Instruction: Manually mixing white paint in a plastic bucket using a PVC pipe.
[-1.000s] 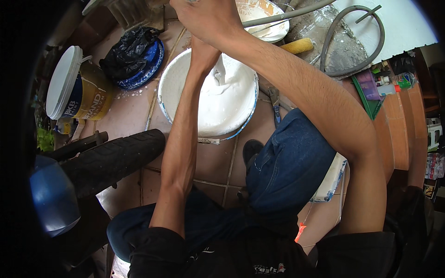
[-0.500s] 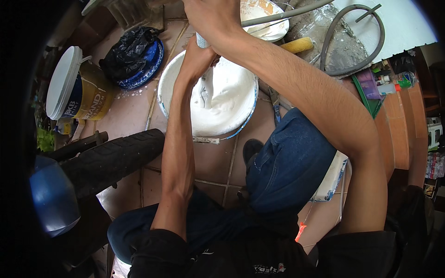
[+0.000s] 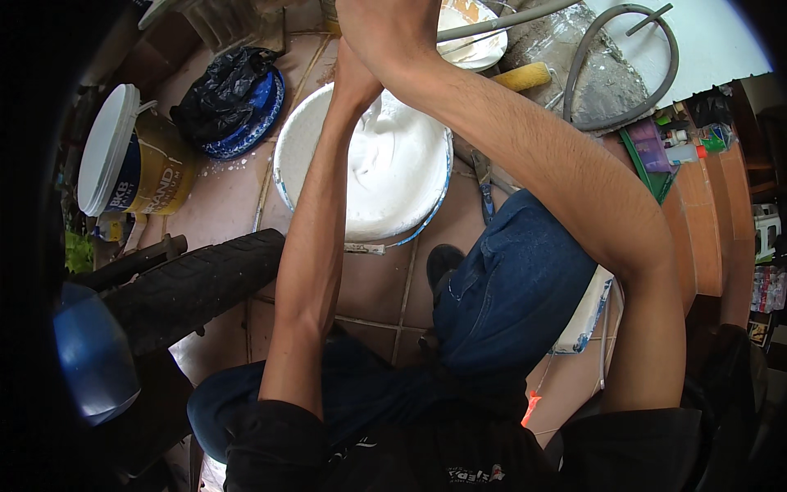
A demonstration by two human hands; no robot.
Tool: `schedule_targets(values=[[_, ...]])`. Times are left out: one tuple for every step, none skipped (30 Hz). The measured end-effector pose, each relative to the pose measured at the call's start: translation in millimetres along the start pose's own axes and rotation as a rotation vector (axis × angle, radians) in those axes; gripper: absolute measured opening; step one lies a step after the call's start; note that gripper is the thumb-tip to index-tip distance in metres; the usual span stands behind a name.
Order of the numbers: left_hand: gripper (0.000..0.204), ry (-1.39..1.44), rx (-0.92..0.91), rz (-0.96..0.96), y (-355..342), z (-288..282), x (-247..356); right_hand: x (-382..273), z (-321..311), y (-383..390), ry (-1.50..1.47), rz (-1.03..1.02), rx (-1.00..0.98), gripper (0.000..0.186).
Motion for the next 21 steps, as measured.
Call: schedule_targets(values=[[0.041, 0.047, 0.018, 0.06, 0, 1, 2, 1, -1, 0, 0.0, -0.002, 0.0, 0.025], [0.041, 0.047, 0.019, 0.062, 1, 2, -2, 12, 4, 0, 0.032, 0.087, -0.054, 0.025], [0.034, 0.102, 0.047, 0.082, 2, 2, -9, 27, 9, 1, 0.064, 0.18, -0.108, 0.025], [0.028, 0.162, 0.072, 0.106, 2, 2, -7, 36, 8, 1, 0.067, 0.178, -0.105, 0.025], [0.028, 0.164, 0.069, 0.108, 1, 2, -8, 41, 10, 1, 0.037, 0.119, -0.104, 0.026], [0.028, 0.138, 0.08, 0.129, 3, -6, -6, 36, 15, 1, 0.003, 0.064, -0.105, 0.026], [0.027, 0.112, 0.09, 0.15, 5, -13, -3, 35, 15, 2, 0.001, 0.065, -0.105, 0.026], [0.027, 0.111, 0.089, 0.148, 6, -16, -2, 35, 15, 3, -0.012, 0.069, -0.112, 0.026], [0.027, 0.065, 0.08, 0.113, 7, -19, -5, 32, 17, 3, -0.028, 0.071, -0.12, 0.027], [0.026, 0.021, 0.072, 0.079, 8, -21, -7, 31, 17, 2, -0.03, 0.073, -0.121, 0.027], [0.026, 0.019, 0.072, 0.077, 10, -23, -7, 39, 19, 2, 0.007, 0.153, -0.149, 0.027], [0.026, 0.005, 0.082, 0.041, 12, -25, -9, 46, 21, 2, 0.046, 0.233, -0.178, 0.027], [0.026, -0.008, 0.092, 0.005, 15, -27, -11, 46, 21, 1, 0.046, 0.234, -0.178, 0.027], [0.026, -0.009, 0.092, 0.004, 17, -27, -9, 51, 22, 2, 0.008, 0.285, -0.189, 0.028], [0.026, -0.046, 0.11, -0.036, 20, -29, -12, 54, 25, 2, -0.031, 0.336, -0.198, 0.029], [0.027, -0.083, 0.127, -0.077, 23, -32, -15, 53, 25, 1, -0.032, 0.337, -0.198, 0.029], [0.027, -0.083, 0.126, -0.077, 25, -32, -14, 53, 28, 1, -0.061, 0.353, -0.227, 0.028], [0.028, -0.101, 0.128, -0.12, 28, -31, -13, 54, 28, 2, -0.084, 0.369, -0.254, 0.028], [0.029, -0.119, 0.13, -0.162, 31, -29, -12, 55, 26, 1, -0.08, 0.368, -0.251, 0.028], [0.029, -0.113, 0.126, -0.16, 32, -25, -7, 56, 24, 0, -0.098, 0.366, -0.259, 0.029], [0.029, -0.092, 0.107, -0.208, 34, -21, -4, 54, 23, -1, -0.119, 0.365, -0.269, 0.029]])
Point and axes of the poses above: each hand's wrist, its own y-axis away from the middle knuckle, its own z-axis out of the palm, x = y × z, the point moved 10 cm from there along -y, towards the middle knuckle, and after that the axes turned 4 degrees about z, right-handed, at the moved point
